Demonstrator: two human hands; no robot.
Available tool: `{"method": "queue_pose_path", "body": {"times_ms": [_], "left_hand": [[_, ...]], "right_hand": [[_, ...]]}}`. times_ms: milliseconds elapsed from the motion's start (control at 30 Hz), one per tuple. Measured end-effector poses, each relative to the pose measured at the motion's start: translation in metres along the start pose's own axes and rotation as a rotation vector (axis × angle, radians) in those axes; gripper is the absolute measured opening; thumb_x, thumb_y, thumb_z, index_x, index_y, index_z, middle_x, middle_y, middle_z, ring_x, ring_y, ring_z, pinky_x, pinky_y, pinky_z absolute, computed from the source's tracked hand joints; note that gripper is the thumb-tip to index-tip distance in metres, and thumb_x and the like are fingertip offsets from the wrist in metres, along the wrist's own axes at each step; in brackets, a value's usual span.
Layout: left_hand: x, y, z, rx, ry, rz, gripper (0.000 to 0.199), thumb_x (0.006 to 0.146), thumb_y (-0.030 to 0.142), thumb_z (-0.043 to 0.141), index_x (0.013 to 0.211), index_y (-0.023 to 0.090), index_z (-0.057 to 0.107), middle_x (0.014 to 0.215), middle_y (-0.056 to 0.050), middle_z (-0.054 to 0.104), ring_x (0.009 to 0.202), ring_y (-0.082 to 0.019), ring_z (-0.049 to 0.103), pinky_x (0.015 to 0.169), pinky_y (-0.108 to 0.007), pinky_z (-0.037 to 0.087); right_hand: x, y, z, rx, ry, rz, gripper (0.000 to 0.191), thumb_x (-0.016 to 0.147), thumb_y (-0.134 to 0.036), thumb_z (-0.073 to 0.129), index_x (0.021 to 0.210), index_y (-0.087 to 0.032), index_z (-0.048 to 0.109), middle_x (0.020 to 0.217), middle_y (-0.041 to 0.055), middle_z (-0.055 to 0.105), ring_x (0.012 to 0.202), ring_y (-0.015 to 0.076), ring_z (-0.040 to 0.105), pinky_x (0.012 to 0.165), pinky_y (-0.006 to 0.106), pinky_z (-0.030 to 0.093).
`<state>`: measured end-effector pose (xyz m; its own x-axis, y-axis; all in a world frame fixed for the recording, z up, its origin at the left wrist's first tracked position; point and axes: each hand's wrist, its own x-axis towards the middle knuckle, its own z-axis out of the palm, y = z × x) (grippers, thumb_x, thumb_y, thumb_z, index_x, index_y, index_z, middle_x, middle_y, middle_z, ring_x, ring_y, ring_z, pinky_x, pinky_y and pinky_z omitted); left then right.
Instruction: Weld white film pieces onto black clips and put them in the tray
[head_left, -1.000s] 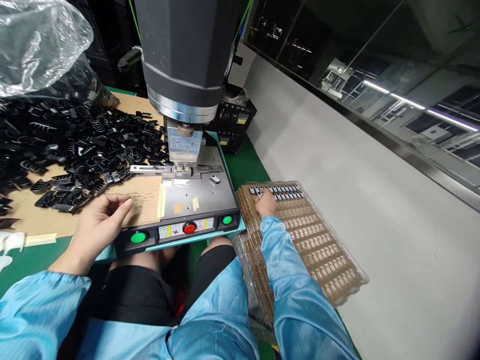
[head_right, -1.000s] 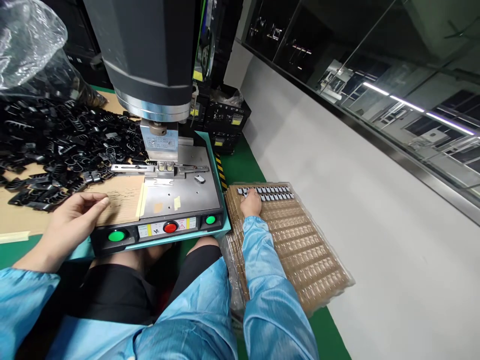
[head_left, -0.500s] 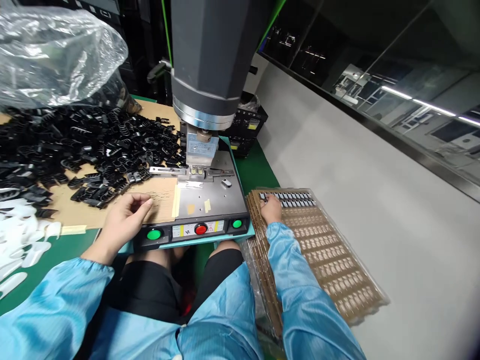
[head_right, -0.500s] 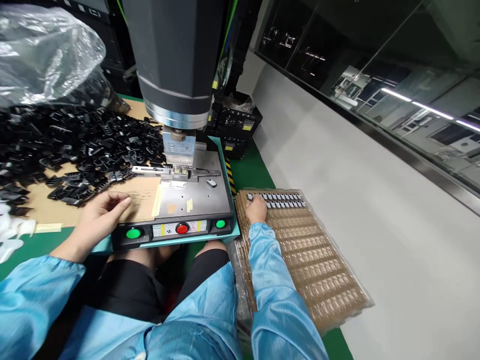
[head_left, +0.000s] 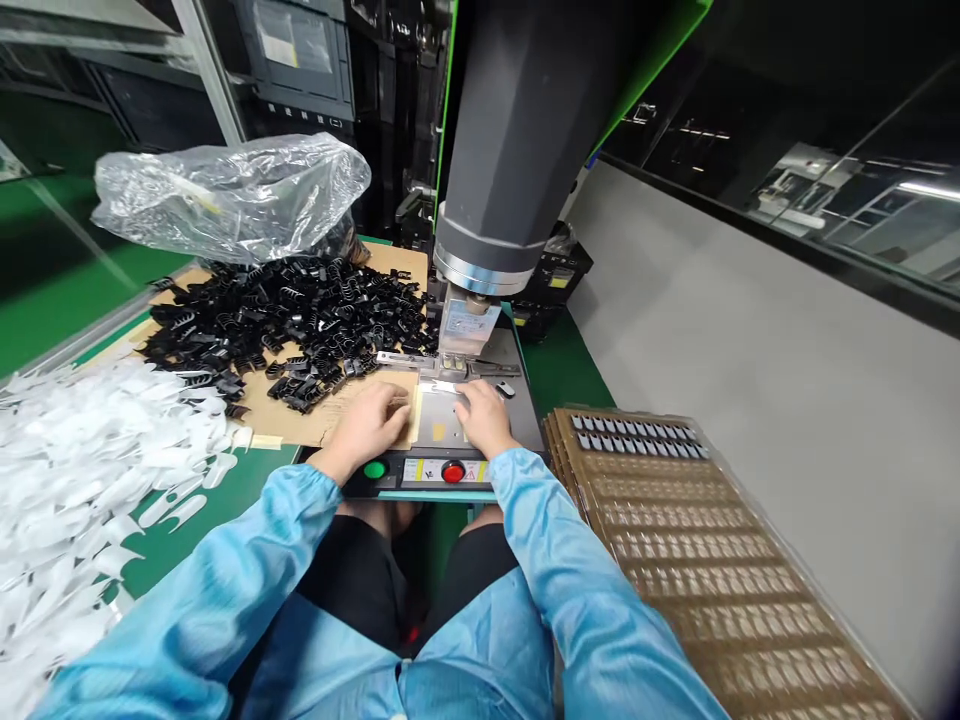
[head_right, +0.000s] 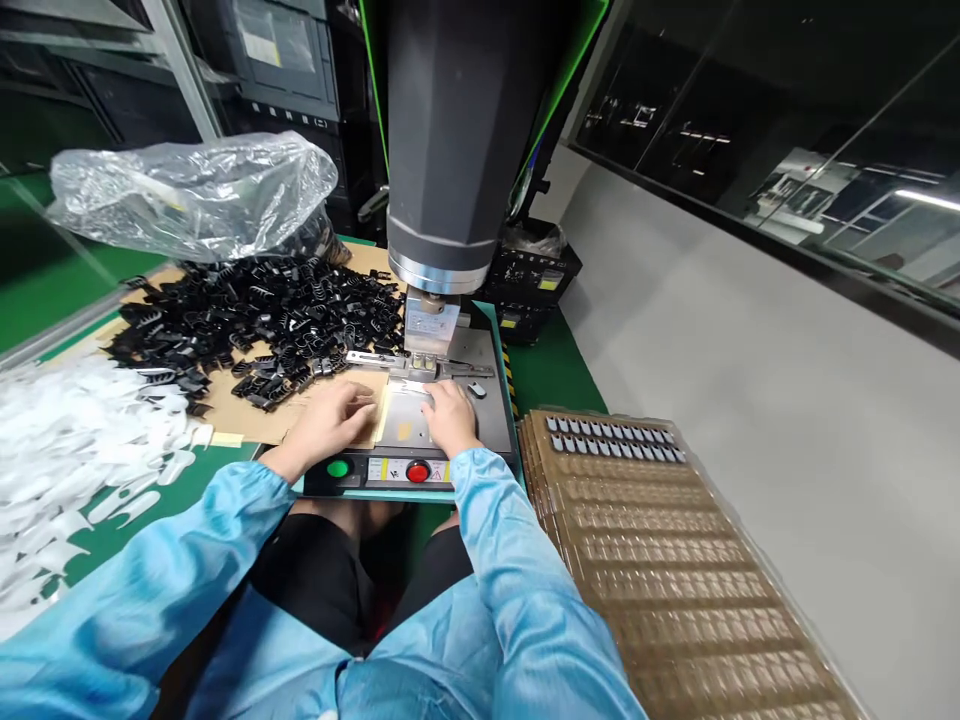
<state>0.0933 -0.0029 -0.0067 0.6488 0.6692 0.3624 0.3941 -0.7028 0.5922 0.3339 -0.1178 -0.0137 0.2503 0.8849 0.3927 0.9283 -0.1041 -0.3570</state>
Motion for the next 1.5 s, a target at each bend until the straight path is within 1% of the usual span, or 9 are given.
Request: {"method": "queue_pose_path", "body": {"times_ms": [233, 467, 600, 733, 867, 933, 1067, 1200, 1500], "left_hand": [[0.053, 0.013, 0.024, 0.349, -0.173, 0.115, 0.023, 0.102, 0.03, 0.058, 0.11, 0.02, 0.076, 0.114, -0.013, 0.073, 0.109, -0.03, 0.066, 0.1, -0.044, 0.049], [0.057, 0.014, 0.018, 0.461, -0.219, 0.19, 0.028, 0.105, 0.025, 0.049, 0.1, 0.018, 0.076, 0.107, -0.017, 0.071, 0.108, -0.033, 0.064, 0.095, -0.047, 0.049], [0.05, 0.009, 0.002, 0.403, -0.176, 0.237, 0.025, 0.104, 0.02, 0.047, 0.102, 0.017, 0.072, 0.106, -0.017, 0.07, 0.107, -0.033, 0.065, 0.097, -0.047, 0.05], [0.053, 0.005, -0.007, 0.187, -0.101, 0.162, 0.019, 0.102, 0.022, 0.051, 0.105, 0.02, 0.069, 0.105, -0.012, 0.069, 0.098, -0.028, 0.066, 0.092, -0.041, 0.053], [0.071, 0.015, 0.006, 0.087, -0.024, 0.131, 0.015, 0.099, 0.017, 0.055, 0.104, 0.021, 0.068, 0.107, -0.01, 0.069, 0.098, -0.025, 0.066, 0.091, -0.038, 0.053], [0.082, 0.022, 0.017, 0.085, -0.003, 0.127, 0.014, 0.099, 0.016, 0.055, 0.1, 0.02, 0.068, 0.104, -0.01, 0.069, 0.097, -0.024, 0.066, 0.089, -0.037, 0.053], [0.097, 0.031, 0.037, 0.111, -0.006, 0.142, 0.019, 0.1, 0.016, 0.053, 0.098, 0.02, 0.071, 0.102, -0.011, 0.069, 0.1, -0.024, 0.065, 0.092, -0.037, 0.053], [0.1, 0.034, 0.043, 0.197, -0.037, 0.182, 0.027, 0.105, 0.02, 0.049, 0.105, 0.019, 0.075, 0.112, -0.013, 0.072, 0.108, -0.026, 0.064, 0.1, -0.041, 0.052], [0.089, 0.052, 0.043, 0.371, -0.078, 0.167, 0.032, 0.107, 0.031, 0.046, 0.123, 0.019, 0.071, 0.131, -0.016, 0.066, 0.12, -0.033, 0.057, 0.102, -0.05, 0.047]], "right_hand": [[0.018, -0.006, 0.019, -0.163, 0.019, 0.029, 0.02, 0.105, -0.022, 0.055, 0.112, -0.024, 0.074, 0.111, 0.0093, 0.067, 0.104, 0.0266, 0.057, 0.092, 0.037, 0.046], [0.013, -0.007, 0.015, -0.155, 0.06, 0.007, 0.019, 0.104, -0.02, 0.052, 0.104, -0.022, 0.071, 0.108, 0.0096, 0.064, 0.105, 0.0265, 0.054, 0.094, 0.037, 0.044], [0.01, -0.008, 0.012, -0.009, 0.156, 0.023, 0.018, 0.098, -0.016, 0.05, 0.101, -0.022, 0.067, 0.11, 0.0103, 0.063, 0.108, 0.0253, 0.058, 0.098, 0.036, 0.048], [0.008, -0.007, 0.015, 0.146, 0.233, 0.104, 0.018, 0.095, -0.017, 0.049, 0.105, -0.022, 0.063, 0.101, 0.0077, 0.065, 0.096, 0.0234, 0.064, 0.09, 0.035, 0.054], [0.01, -0.006, 0.013, 0.168, 0.294, 0.146, 0.036, 0.098, -0.017, 0.046, 0.132, -0.02, 0.059, 0.117, 0.0126, 0.069, 0.105, 0.0238, 0.067, 0.095, 0.036, 0.056], [0.013, -0.005, 0.009, 0.149, 0.309, 0.101, 0.037, 0.102, -0.017, 0.041, 0.133, -0.02, 0.061, 0.123, 0.0145, 0.068, 0.112, 0.0243, 0.066, 0.1, 0.036, 0.054], [0.025, -0.002, 0.002, 0.083, 0.3, 0.035, 0.033, 0.107, -0.02, 0.039, 0.119, -0.022, 0.07, 0.117, 0.0113, 0.072, 0.114, 0.0247, 0.065, 0.105, 0.037, 0.051], [0.038, 0.002, 0.002, -0.003, 0.245, -0.008, 0.034, 0.107, -0.019, 0.043, 0.119, -0.023, 0.075, 0.128, 0.0088, 0.073, 0.125, 0.0248, 0.06, 0.112, 0.037, 0.046], [0.037, 0.002, -0.005, -0.22, 0.067, -0.076, 0.054, 0.099, -0.01, 0.047, 0.148, -0.025, 0.064, 0.147, 0.0098, 0.064, 0.137, 0.0332, 0.047, 0.112, 0.049, 0.042]]}}
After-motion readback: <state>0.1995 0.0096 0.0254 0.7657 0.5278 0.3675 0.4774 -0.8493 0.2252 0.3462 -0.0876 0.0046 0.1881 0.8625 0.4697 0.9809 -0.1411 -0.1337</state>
